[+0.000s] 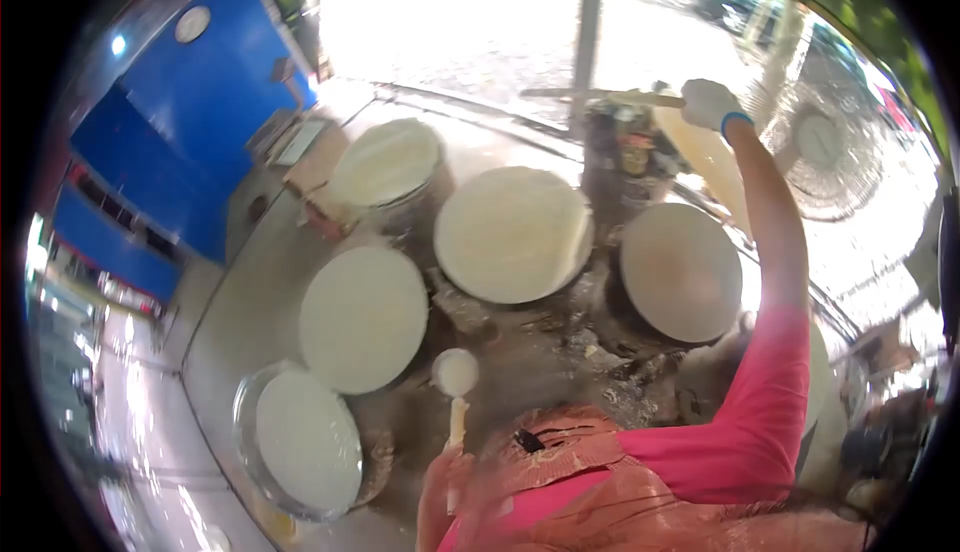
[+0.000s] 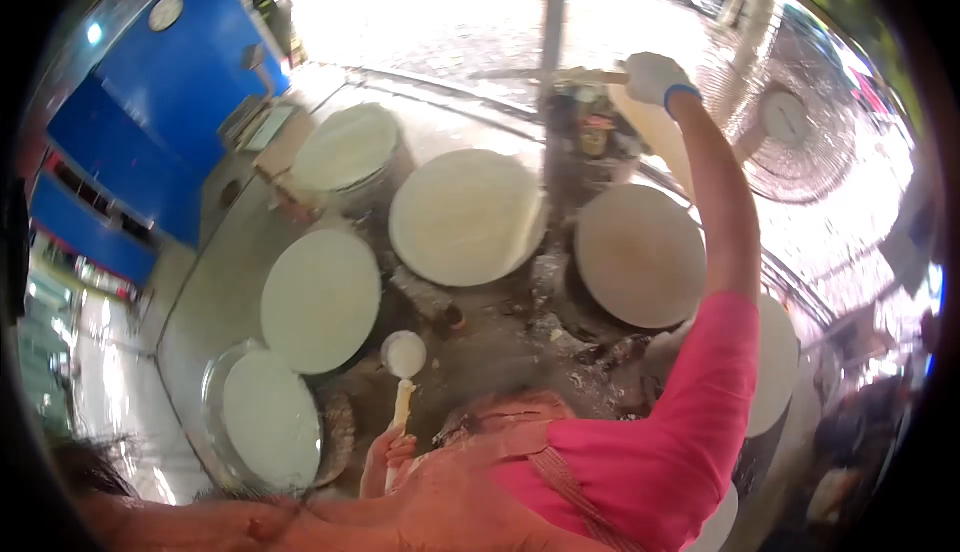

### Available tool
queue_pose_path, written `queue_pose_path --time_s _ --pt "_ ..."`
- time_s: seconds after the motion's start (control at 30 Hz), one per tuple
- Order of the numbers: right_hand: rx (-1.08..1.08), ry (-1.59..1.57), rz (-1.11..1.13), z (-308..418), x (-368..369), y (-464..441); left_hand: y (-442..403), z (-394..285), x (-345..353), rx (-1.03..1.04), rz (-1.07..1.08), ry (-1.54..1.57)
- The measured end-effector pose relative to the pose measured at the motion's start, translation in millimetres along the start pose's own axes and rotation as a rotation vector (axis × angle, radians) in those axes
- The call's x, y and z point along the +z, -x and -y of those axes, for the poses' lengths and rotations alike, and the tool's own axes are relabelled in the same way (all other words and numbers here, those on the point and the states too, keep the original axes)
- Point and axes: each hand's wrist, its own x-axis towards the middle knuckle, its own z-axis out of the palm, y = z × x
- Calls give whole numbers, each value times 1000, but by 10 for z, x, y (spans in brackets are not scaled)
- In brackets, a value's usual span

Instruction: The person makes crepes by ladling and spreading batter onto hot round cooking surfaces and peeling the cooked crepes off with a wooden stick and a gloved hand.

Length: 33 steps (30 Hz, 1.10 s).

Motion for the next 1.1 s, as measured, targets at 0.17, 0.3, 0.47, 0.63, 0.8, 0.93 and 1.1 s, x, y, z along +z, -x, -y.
queue_pose_path --time_s 0.17,0.3,0.47,0.63,0.8,0.93,1.1 --pt "-72 -122 87 1623 -373 -569 478 -95 -339 224 74 50" --pt "-106 -349 164 2988 -252 -1341 714 -120 -465 388 95 108" --pt "-336 -942 213 4364 -468 -2148 745 -153 -408 585 72 153" --pt "-312 -1454 237 4636 -733 -2616 647 -140 -107 755 -1 185" --pt "-247 -1927 243 4834 311 -3246 493 -230 329 917 -168 143" --pt "54 -2092 274 5228 1501 -3432 417 -301 703 1037 -349 94" --pt "345 -1872 289 5548 3168 -3399 318 -376 1052 1112 -489 100"
